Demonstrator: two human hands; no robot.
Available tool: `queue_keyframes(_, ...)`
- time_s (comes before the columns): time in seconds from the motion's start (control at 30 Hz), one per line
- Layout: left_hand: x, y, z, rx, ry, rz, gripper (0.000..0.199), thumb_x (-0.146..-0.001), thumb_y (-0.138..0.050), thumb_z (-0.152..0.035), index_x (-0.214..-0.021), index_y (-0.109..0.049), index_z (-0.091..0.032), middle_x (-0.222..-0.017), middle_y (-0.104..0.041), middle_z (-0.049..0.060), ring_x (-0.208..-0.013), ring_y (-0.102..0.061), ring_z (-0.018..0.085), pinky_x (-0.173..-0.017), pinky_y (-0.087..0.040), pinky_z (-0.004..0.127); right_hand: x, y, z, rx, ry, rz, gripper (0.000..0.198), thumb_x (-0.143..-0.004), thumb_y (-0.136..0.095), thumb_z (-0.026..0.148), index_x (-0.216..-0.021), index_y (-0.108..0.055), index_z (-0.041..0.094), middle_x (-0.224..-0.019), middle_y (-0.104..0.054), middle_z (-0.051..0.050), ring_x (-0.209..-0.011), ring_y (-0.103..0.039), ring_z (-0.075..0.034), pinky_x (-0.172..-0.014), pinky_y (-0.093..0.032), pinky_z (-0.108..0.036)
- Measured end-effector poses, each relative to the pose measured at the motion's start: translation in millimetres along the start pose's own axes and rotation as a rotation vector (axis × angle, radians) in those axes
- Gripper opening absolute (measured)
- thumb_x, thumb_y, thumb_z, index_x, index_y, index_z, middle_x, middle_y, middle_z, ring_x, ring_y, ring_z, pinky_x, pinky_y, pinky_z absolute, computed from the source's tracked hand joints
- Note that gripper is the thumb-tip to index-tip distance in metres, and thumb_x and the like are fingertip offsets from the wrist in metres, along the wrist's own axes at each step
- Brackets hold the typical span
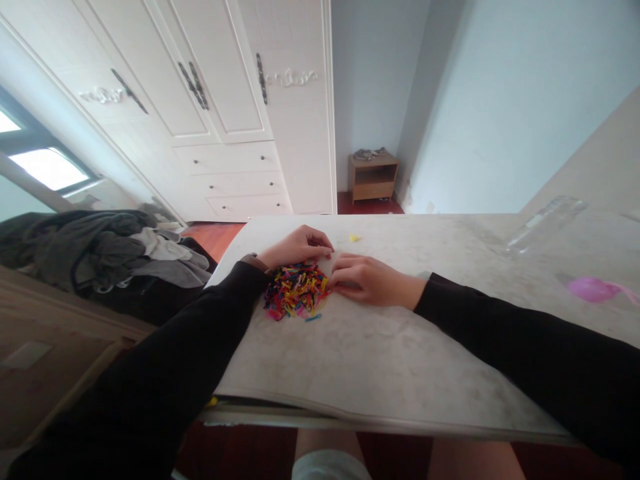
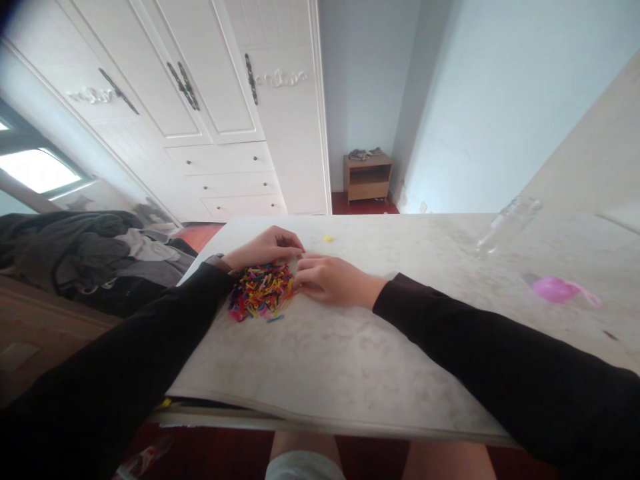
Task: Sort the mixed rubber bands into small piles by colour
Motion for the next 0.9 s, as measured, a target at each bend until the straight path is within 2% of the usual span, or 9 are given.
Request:
queue_keyframes(0.2, 0.8, -0.8, -2.0, 0.022, 0.007, -0.001, 0.016, -0.085, -0.073, -0.027, -0.085, -0.078, -0.011, -0.073, -0.073, 0.004, -0.064, -0.058, 0.009, -0.060, -0.046, 0.021, -0.5, -0.5, 0.5, -0.023, 0.007, 0.027, 0.020, -0.100, -0.057, 0.016, -0.106, -0.076, 0.022, -0.098, -0.070, -0.006, -0.092, -0.065, -0.018, -0.086, -0.055, -0.033)
queue_keyframes(0.37, 0.0, 0.0, -1.2, -0.014, 0.003, -0.004, 0.017, -0.084, -0.073, -0.027, -0.086, -0.078, -0.011, -0.080, -0.077, 0.006, -0.070, -0.063, 0.011, -0.066, -0.049, 0.023, -0.5, 0.3, 4.5, -0.061, 0.025, 0.033, 0.016, -0.098, -0.058, 0.015, -0.099, -0.074, 0.019, -0.094, -0.068, -0.006, -0.087, -0.063, -0.018, -0.084, -0.055, -0.033)
queue_keyframes(0.53, 0.1, -0.2, -1.5, -0.014, -0.004, -0.003, 0.017, -0.084, -0.073, -0.028, -0.086, -0.078, -0.012, -0.080, -0.077, 0.006, -0.069, -0.063, 0.011, -0.066, -0.049, 0.023, -0.4, 1.6, 3.7, -0.068, 0.007, 0.020, 0.015, -0.099, -0.061, 0.020, -0.104, -0.074, 0.020, -0.100, -0.070, -0.007, -0.093, -0.064, -0.019, -0.088, -0.056, -0.036)
queue_keyframes(0.7, 0.0, 0.2, -1.0, -0.019, -0.006, 0.004, 0.016, -0.084, -0.073, -0.027, -0.087, -0.078, -0.012, -0.082, -0.078, 0.006, -0.073, -0.065, 0.012, -0.070, -0.051, 0.024, -0.4, 0.8, 2.7, -0.052, 0.002, 0.018, 0.017, -0.098, -0.060, 0.016, -0.107, -0.074, 0.019, -0.102, -0.070, -0.009, -0.096, -0.064, -0.020, -0.091, -0.056, -0.037)
queue_keyframes(0.9, 0.1, 0.3, -1.4, -0.017, -0.007, 0.002, 0.017, -0.085, -0.072, -0.027, -0.087, -0.078, -0.012, -0.082, -0.078, 0.006, -0.073, -0.065, 0.012, -0.071, -0.050, 0.024, -0.4, -0.8, 0.3, -0.064, -0.004, 0.025, 0.015, -0.098, -0.060, 0.016, -0.103, -0.074, 0.019, -0.101, -0.069, -0.007, -0.095, -0.065, -0.019, -0.090, -0.057, -0.035)
Point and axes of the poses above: each hand's wrist, its own x-axis away from the middle knuckle, its own y-axis out of the back of the hand, z = x × y, the point moved 9 cm from there along -x, towards the middle knuckle
